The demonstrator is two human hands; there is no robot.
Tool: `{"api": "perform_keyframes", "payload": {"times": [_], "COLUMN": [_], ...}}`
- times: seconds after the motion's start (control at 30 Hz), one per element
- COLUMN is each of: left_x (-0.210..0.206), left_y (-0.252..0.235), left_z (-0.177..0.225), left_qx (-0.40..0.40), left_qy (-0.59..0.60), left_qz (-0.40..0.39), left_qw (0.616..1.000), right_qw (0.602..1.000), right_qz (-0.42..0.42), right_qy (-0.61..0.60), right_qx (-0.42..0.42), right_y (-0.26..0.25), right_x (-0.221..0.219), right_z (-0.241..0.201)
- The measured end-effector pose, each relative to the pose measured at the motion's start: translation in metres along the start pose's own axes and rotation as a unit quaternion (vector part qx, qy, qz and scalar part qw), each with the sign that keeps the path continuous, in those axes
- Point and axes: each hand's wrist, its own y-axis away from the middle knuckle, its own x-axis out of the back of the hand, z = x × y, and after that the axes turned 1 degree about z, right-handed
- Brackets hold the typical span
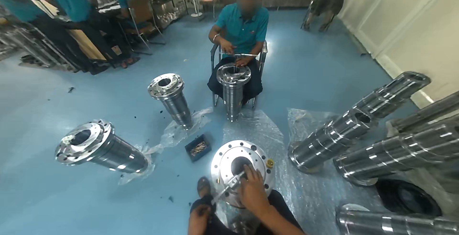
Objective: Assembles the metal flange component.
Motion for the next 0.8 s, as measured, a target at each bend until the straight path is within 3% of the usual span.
{"api": "perform_keyframes", "payload": {"times": [0.13, 0.27, 0.4, 0.57, 0.8], "left_x": [-0.005, 0.0, 0.0, -0.004, -0.006], "left_y": [-0.004, -0.005, -0.003, -0.003, -0.009], "left_z": [0.006, 0.002, 0.004, 0.006, 0.004], "left_qx": [0.009, 0.002, 0.021, 0.035, 0.039], "left_qy": [-0.013, -0.013, 0.06, 0.067, 0.044], "left_qz": [-0.019, -0.016, 0.005, 0.004, -0.004], "left_qw": [1.0, 1.0, 0.998, 0.997, 0.998], "right_qw": [0.998, 0.987, 0.988, 0.994, 0.986], "right_qz": [-0.02, -0.027, 0.037, -0.081, -0.077], "right_qy": [-0.027, -0.07, -0.119, -0.059, -0.061], "right_qx": [0.046, 0.145, 0.093, 0.047, 0.137], "right_y": [-0.017, -0.015, -0.011, -0.022, -0.019], "right_x": [-0.012, -0.008, -0.019, -0.006, -0.013], "right_z": [-0.003, 0.003, 0.004, -0.016, -0.014]}}
